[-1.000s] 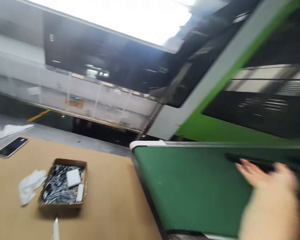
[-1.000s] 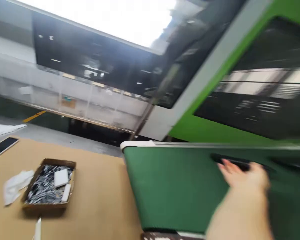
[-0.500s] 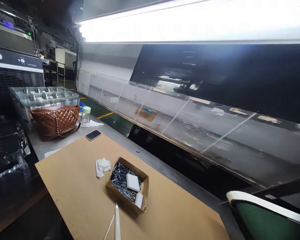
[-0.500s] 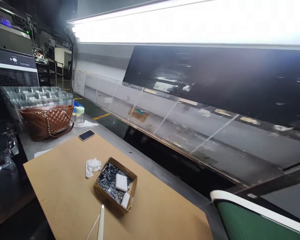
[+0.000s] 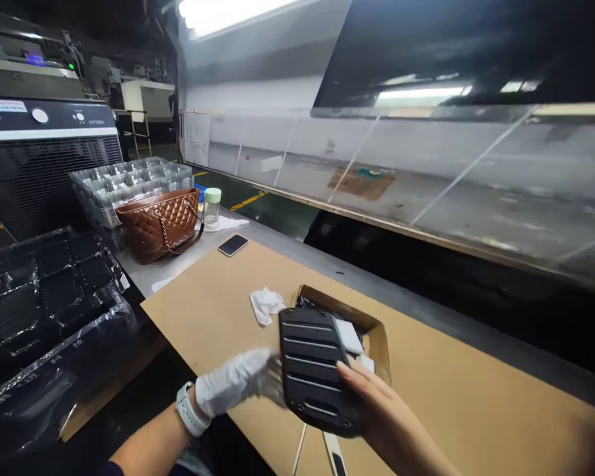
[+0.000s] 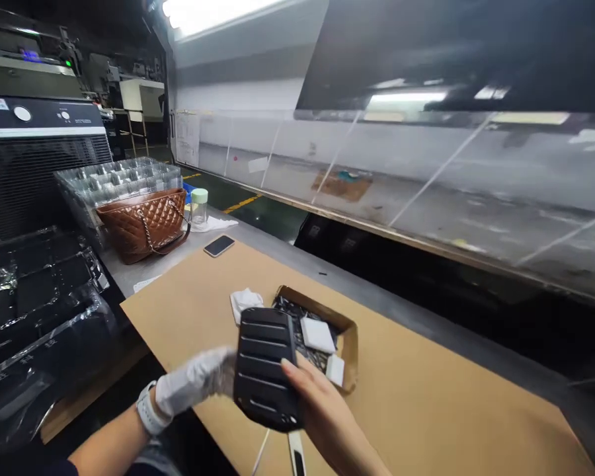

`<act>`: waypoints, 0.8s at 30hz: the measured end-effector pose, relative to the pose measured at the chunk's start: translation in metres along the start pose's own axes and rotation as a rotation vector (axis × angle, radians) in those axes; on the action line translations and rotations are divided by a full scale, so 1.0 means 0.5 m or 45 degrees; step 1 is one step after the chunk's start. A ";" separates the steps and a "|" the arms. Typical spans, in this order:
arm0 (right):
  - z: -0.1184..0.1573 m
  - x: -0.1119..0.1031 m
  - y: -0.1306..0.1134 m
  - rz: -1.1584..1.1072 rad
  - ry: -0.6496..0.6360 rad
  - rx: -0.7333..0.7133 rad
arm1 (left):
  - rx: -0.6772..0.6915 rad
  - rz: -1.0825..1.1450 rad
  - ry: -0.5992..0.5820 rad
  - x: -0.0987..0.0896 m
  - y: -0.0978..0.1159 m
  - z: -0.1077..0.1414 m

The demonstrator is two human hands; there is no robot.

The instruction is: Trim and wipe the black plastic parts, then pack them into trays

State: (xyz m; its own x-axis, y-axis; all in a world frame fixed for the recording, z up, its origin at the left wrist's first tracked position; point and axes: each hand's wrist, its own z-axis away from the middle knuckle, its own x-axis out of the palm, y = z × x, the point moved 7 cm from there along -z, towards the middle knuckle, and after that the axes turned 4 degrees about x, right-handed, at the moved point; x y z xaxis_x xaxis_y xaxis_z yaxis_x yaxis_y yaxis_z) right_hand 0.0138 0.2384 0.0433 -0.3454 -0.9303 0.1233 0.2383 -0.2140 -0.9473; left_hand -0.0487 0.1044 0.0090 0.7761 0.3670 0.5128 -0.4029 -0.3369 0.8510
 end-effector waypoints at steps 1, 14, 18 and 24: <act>-0.005 0.037 0.023 -0.062 -0.042 0.043 | 0.079 0.145 0.150 -0.014 0.017 -0.009; 0.061 0.052 0.150 -0.590 0.209 -0.110 | -0.102 0.168 0.416 -0.001 -0.038 -0.013; 0.072 0.041 0.163 -0.749 0.289 -0.091 | -0.165 0.158 0.452 0.006 -0.056 -0.020; 0.082 0.039 0.181 -1.169 0.307 -0.005 | -0.316 0.416 0.558 -0.006 -0.098 -0.017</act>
State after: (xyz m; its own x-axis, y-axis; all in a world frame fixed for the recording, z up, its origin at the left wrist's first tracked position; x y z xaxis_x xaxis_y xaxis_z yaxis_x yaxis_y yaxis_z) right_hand 0.0659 0.1886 -0.0278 -0.5744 -0.3122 0.7567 -0.2223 -0.8301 -0.5113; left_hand -0.0353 0.1270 -0.0334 0.3415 0.6197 0.7067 -0.7292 -0.2998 0.6152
